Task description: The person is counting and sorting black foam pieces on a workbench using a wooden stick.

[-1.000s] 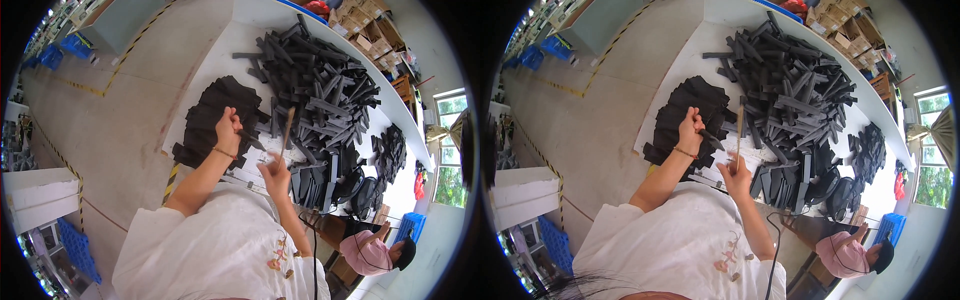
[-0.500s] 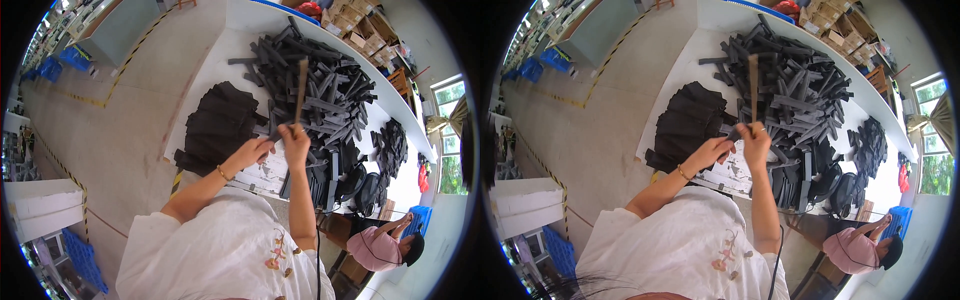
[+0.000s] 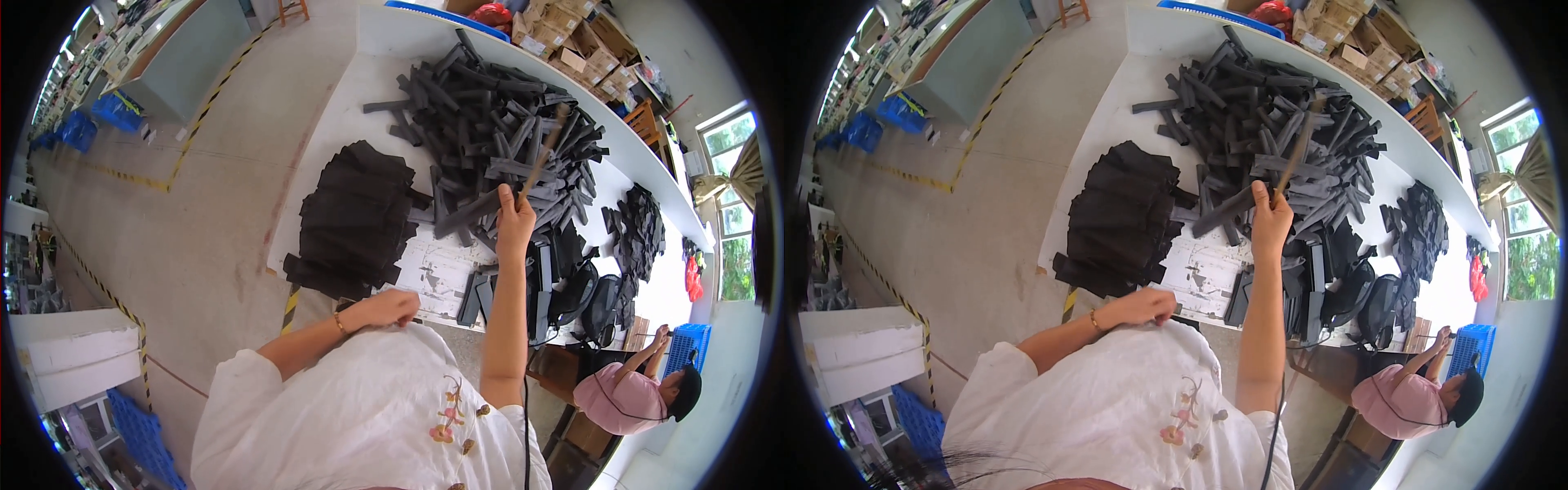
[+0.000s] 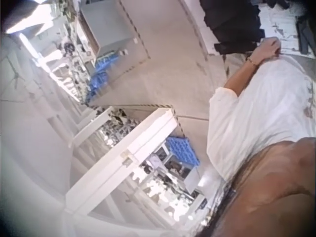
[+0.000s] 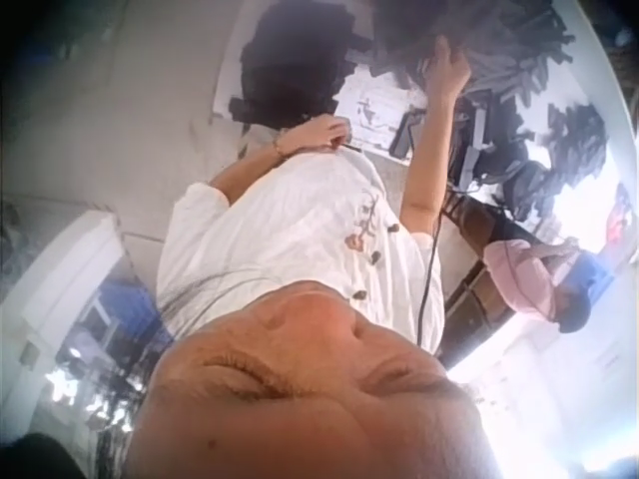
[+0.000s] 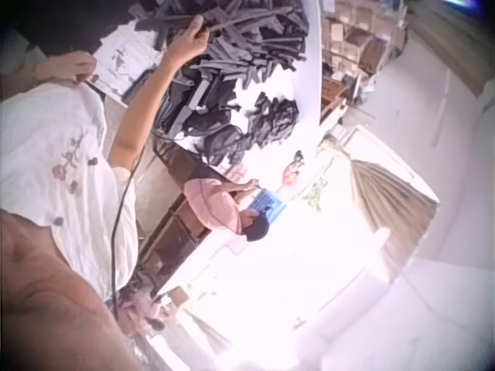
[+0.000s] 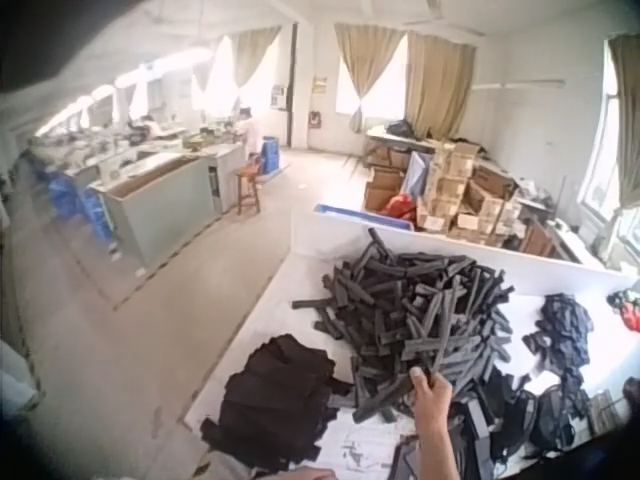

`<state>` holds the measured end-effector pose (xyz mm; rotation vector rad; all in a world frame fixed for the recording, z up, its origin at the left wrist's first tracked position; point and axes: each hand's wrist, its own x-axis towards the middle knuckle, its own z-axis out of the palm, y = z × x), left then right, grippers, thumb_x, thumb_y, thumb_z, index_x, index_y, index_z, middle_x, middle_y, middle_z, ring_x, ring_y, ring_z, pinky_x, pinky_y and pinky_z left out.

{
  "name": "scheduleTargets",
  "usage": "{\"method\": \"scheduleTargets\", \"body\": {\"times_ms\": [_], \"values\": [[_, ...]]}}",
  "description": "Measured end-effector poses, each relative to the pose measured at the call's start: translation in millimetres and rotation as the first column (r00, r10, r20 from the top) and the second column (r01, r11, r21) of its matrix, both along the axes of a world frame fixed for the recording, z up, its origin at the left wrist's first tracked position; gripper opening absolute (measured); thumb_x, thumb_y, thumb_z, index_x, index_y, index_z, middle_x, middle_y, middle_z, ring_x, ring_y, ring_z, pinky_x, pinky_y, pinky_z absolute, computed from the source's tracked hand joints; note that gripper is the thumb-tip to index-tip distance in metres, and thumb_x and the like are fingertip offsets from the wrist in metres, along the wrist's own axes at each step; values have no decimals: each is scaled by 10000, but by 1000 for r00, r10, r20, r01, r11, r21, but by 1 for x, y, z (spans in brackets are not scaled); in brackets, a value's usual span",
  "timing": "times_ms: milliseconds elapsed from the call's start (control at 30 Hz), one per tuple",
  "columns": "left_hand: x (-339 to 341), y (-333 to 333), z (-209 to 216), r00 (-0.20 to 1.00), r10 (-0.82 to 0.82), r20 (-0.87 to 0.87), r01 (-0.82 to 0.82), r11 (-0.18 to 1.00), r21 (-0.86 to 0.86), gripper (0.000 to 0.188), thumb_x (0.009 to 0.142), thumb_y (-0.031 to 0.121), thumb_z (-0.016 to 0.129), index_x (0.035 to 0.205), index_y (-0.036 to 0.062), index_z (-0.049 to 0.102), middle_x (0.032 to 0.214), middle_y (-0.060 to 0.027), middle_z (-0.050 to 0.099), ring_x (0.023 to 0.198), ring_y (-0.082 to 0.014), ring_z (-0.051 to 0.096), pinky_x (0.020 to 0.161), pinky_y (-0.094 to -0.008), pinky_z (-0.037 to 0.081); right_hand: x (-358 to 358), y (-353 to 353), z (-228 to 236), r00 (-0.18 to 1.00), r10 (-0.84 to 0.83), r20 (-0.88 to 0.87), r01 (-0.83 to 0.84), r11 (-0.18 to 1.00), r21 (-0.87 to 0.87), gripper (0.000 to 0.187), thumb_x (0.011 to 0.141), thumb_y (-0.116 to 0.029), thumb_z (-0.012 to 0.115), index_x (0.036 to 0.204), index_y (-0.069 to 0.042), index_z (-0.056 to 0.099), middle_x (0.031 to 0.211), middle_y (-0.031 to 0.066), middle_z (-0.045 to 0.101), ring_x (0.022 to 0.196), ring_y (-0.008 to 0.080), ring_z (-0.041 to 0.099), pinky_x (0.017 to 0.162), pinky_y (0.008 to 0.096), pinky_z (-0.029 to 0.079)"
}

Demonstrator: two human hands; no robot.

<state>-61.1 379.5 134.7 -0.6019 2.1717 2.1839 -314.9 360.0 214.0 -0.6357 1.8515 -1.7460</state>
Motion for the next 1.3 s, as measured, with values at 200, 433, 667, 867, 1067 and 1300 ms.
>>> {"method": "scheduleTargets", "body": {"times_ms": [200,433,667,867,1067,1300], "values": [[-50,-60,50,660,634,-402,-626,761,172,150,931,143,579,1007,14,564,856,-4,585,761,-67,526,690,-218,444,31,20,-10,928,354,-111,-337,930,148,369,859,-269,710,651,-43,505,599,-91,348,583,37,289,486,234,228],[-57,-66,38,725,648,-232,-560,752,349,189,932,153,580,1049,5,589,891,0,602,809,-42,547,722,-200,458,64,39,-23,920,355,166,-352,935,-46,151,860,-137,694,843,-36,583,602,-72,453,530,14,384,468,183,279],[-60,-56,10,616,781,-104,-594,547,590,191,938,190,570,1000,12,604,844,-6,601,749,-77,562,677,-227,464,50,39,-40,904,376,202,-388,921,21,100,868,-121,670,844,-54,600,602,-77,456,528,8,378,464,194,269],[-14,-89,-26,543,755,-367,-826,401,-396,128,770,60,706,878,31,642,816,-79,620,680,-180,601,639,-282,492,-81,25,1,760,-172,-626,250,967,38,284,934,-291,580,999,-16,616,733,37,585,656,134,520,592,280,413],[5,-162,-53,772,523,-361,-554,274,-786,215,687,88,745,880,90,651,914,-33,624,930,-248,560,795,-367,450,-35,59,-44,791,307,-529,12,856,516,204,937,-254,525,1004,-94,632,735,127,623,672,278,623,618,387,470],[9,-194,-49,885,426,-188,-419,551,-722,105,740,96,709,824,55,664,850,-66,653,879,-260,583,799,-355,457,18,78,-67,502,493,-711,-143,858,494,145,855,-162,628,988,-131,677,775,86,605,693,280,614,595,380,486]]}}
